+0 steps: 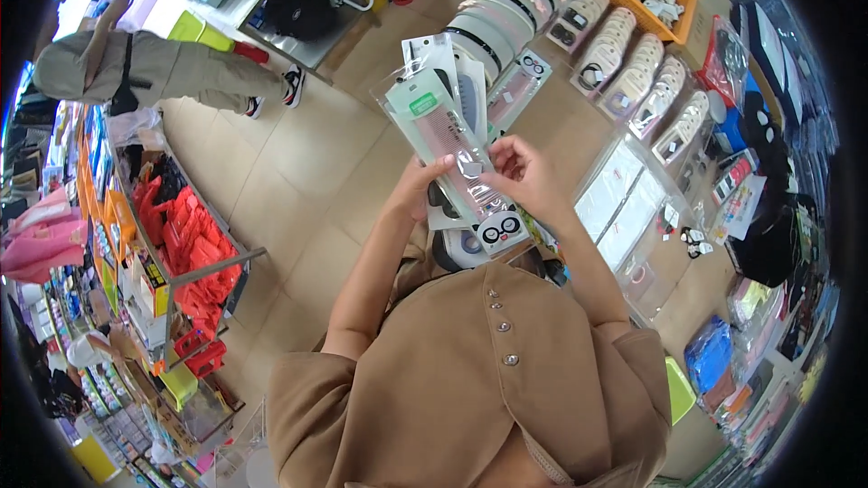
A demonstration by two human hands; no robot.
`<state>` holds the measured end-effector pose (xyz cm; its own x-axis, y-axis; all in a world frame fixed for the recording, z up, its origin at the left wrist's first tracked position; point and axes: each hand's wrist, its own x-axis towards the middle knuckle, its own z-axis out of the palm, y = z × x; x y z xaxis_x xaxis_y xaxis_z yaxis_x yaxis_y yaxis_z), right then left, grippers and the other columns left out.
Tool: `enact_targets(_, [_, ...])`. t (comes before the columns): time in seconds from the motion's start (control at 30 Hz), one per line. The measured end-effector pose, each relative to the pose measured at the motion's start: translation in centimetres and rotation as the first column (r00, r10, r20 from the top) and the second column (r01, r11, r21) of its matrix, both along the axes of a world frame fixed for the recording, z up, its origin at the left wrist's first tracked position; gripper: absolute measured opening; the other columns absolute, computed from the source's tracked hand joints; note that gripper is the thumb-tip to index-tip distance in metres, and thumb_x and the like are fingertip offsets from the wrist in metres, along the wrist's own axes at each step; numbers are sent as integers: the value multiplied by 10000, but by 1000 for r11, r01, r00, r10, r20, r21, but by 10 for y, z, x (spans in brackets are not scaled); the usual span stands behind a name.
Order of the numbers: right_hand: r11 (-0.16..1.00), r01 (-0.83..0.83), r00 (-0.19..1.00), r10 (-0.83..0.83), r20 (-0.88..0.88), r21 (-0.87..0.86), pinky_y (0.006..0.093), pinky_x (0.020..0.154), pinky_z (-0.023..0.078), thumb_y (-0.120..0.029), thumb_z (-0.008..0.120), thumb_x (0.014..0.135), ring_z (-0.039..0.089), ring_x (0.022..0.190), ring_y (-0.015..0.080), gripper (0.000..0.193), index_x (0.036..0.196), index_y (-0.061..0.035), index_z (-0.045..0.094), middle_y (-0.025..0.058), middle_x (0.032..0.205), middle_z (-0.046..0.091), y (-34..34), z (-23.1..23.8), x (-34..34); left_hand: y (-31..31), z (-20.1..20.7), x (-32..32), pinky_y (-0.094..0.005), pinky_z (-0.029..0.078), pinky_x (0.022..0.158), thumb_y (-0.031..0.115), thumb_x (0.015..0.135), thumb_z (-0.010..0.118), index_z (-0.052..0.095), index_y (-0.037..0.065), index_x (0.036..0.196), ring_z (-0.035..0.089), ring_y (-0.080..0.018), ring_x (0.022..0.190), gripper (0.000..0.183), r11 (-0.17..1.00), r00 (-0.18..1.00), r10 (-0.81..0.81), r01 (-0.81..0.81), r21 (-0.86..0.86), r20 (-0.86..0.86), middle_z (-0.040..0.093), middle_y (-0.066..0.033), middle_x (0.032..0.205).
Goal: Sorting and organizing small packaged retail items from a bin onto a display counter.
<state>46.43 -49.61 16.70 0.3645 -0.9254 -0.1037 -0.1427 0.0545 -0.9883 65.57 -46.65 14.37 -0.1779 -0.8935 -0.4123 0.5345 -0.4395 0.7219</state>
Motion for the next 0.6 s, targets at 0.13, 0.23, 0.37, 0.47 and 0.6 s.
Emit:
enact_targets(0.13, [1000, 22, 999, -22, -44, 0, 160, 532, 381, -23, 622, 749, 464, 590, 33, 203, 924, -35, 520, -29, 691, 509, 9, -8, -14, -5, -4, -11, -363, 464, 825, 235, 698, 697, 354, 2, 1207, 526, -232, 975, 657, 996, 995, -78, 76, -35, -60, 504, -135, 1081])
enact_targets(0.23, [964, 72, 963, -134, 233, 256, 174, 532, 382, -5, 608, 757, 462, 597, 37, 192, 918, -33, 508, -23, 703, 511, 11, -7, -32, -6, -2, -18, -355, 469, 814, 212, 696, 699, 391, 3, 1178, 542, -216, 950, 610, 993, 990, -105, 100, -55, -92, 523, -125, 1055])
enact_targets(0.37, [990, 105, 984, -117, 131, 92, 181, 540, 390, -36, 625, 755, 467, 599, 43, 209, 936, -36, 520, -7, 744, 522, 26, -1, -29, -9, 1, -24, -347, 473, 805, 174, 702, 684, 418, 5, 1155, 549, -206, 936, 552, 990, 989, -137, 136, -18, -57, 535, -117, 1039])
enact_targets(0.47, [998, 63, 993, -63, -96, -4, 180, 571, 393, -27, 630, 739, 471, 634, 57, 237, 955, -43, 531, -4, 774, 516, 34, 15, -21, -7, 0, -23, -365, 471, 824, 153, 694, 670, 396, -29, 1167, 551, -235, 949, 576, 995, 991, -103, 102, -13, -81, 534, -133, 1050])
enact_targets(0.6, [942, 128, 991, -137, -6, -311, 187, 566, 400, -36, 616, 750, 477, 655, 72, 236, 974, -41, 540, 11, 799, 518, 33, 2, -16, -4, -9, -15, -376, 474, 829, 109, 673, 623, 406, -30, 1161, 555, -254, 949, 551, 989, 968, -142, 132, -61, -205, 538, -148, 1052])
